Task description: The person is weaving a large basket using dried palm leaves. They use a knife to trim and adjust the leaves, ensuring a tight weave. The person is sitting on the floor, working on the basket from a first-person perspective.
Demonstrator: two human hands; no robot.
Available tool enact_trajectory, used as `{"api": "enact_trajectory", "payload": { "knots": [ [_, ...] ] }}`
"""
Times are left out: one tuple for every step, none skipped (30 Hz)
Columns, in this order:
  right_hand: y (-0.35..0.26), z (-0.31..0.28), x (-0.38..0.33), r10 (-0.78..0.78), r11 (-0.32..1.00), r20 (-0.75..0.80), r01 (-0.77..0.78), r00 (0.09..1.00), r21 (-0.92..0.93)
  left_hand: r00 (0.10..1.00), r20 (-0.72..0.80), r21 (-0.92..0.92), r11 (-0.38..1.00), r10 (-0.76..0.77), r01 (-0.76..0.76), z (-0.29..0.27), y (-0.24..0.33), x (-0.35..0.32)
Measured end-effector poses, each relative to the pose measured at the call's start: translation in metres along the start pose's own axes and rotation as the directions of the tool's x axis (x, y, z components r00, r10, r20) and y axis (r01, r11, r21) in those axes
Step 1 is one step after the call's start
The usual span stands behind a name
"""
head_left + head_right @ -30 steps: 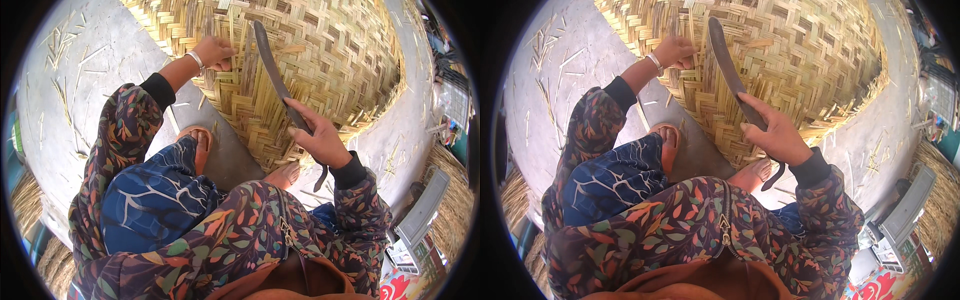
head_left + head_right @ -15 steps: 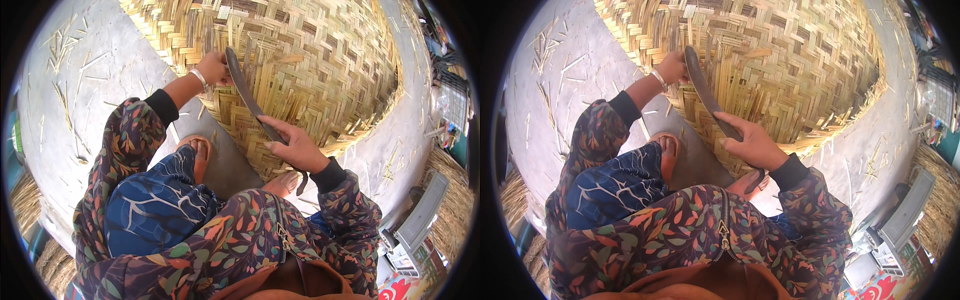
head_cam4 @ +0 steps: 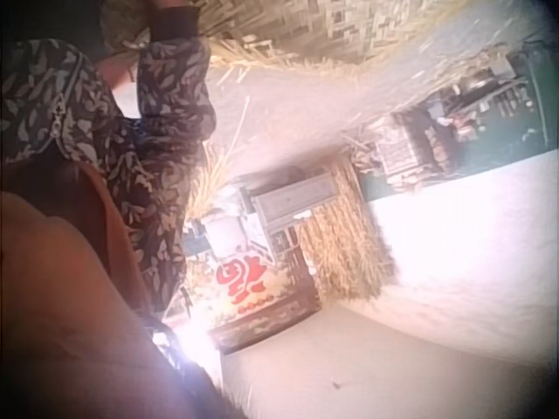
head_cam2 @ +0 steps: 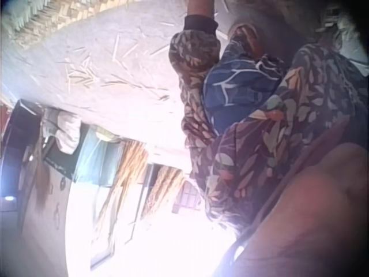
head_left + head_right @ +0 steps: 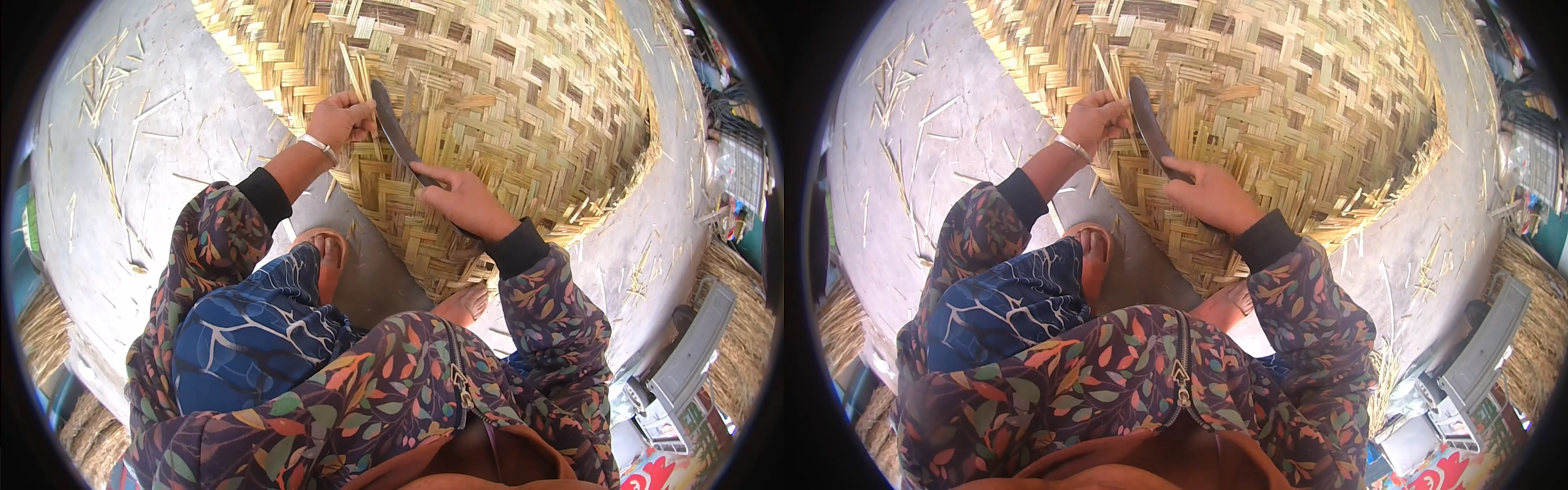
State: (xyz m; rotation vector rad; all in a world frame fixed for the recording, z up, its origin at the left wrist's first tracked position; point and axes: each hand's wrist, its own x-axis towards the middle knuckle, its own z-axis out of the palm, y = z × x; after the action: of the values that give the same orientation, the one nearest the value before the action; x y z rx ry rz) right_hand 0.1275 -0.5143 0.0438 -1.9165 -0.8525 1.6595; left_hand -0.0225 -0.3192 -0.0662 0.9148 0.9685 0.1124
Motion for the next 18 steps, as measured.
{"api": "enact_trajectory", "payload": {
  "knots": [
    [0.002,0.001,0.006,-0.053,0.998,-0.029,0.052,0.998,-0.037,1.000,-0.022,-0.045,0.999,0.001,-0.002,0.002,0.000,0.000],
    [0.008,0.006,0.016,-0.107,0.992,-0.055,0.103,0.993,-0.075,0.999,-0.044,-0.091,0.996,0.001,-0.005,0.005,-0.001,0.000],
    [0.015,0.010,0.022,-0.159,0.982,-0.083,0.149,0.984,-0.117,0.998,-0.061,-0.137,0.990,-0.001,-0.008,0.010,0.000,0.001],
    [0.021,0.016,0.026,-0.167,0.981,-0.119,0.153,0.979,-0.122,0.998,-0.059,-0.119,0.993,-0.002,-0.005,0.011,0.002,0.002],
    [0.027,0.024,0.027,-0.175,0.979,-0.155,0.156,0.972,-0.128,0.998,-0.056,-0.101,0.995,-0.004,-0.001,0.012,0.004,0.002],
    [0.029,0.030,0.028,-0.183,0.978,-0.184,0.160,0.966,-0.133,0.998,-0.058,-0.084,0.996,-0.008,0.003,0.011,0.005,0.001],
    [0.030,0.033,0.027,-0.175,0.978,-0.198,0.147,0.964,-0.149,0.998,-0.067,-0.030,1.000,0.002,-0.004,0.011,0.006,0.002],
    [0.030,0.035,0.026,-0.168,0.977,-0.212,0.134,0.963,-0.165,0.997,-0.076,0.024,1.000,0.012,-0.010,0.011,0.007,0.005],
    [0.028,0.038,0.025,-0.160,0.977,-0.226,0.120,0.961,-0.179,0.996,-0.084,0.080,0.997,0.021,-0.015,0.012,0.008,0.006],
    [0.025,0.040,0.026,-0.150,0.970,-0.233,0.097,0.961,-0.224,0.996,-0.092,0.124,0.992,0.023,-0.012,0.011,0.010,0.006],
    [0.020,0.041,0.027,-0.140,0.961,-0.241,0.073,0.960,-0.268,0.995,-0.100,0.167,0.986,0.025,-0.008,0.011,0.011,0.007],
    [0.016,0.041,0.028,-0.129,0.949,-0.256,0.045,0.958,-0.312,0.995,-0.100,0.211,0.978,0.029,-0.008,0.013,0.014,0.007],
    [0.015,0.041,0.030,-0.132,0.939,-0.271,0.033,0.953,-0.342,0.996,-0.091,0.208,0.978,0.012,0.007,0.015,0.016,0.007],
    [0.014,0.041,0.034,-0.135,0.929,-0.287,0.020,0.948,-0.370,0.997,-0.083,0.205,0.979,-0.006,0.023,0.016,0.018,0.007],
    [0.015,0.042,0.037,-0.140,0.918,-0.299,0.011,0.944,-0.397,0.997,-0.079,0.204,0.978,-0.023,0.039,0.015,0.018,0.006],
    [0.015,0.041,0.037,-0.130,0.918,-0.299,0.000,0.945,-0.397,0.995,-0.054,0.188,0.978,-0.079,0.088,0.016,0.019,0.006],
    [0.015,0.041,0.037,-0.119,0.918,-0.300,-0.011,0.947,-0.397,0.990,-0.029,0.173,0.975,-0.135,0.138,0.017,0.019,0.006],
    [0.014,0.040,0.037,-0.113,0.917,-0.299,-0.017,0.947,-0.398,0.983,-0.007,0.160,0.970,-0.186,0.185,0.017,0.022,0.005]
  ]
}}
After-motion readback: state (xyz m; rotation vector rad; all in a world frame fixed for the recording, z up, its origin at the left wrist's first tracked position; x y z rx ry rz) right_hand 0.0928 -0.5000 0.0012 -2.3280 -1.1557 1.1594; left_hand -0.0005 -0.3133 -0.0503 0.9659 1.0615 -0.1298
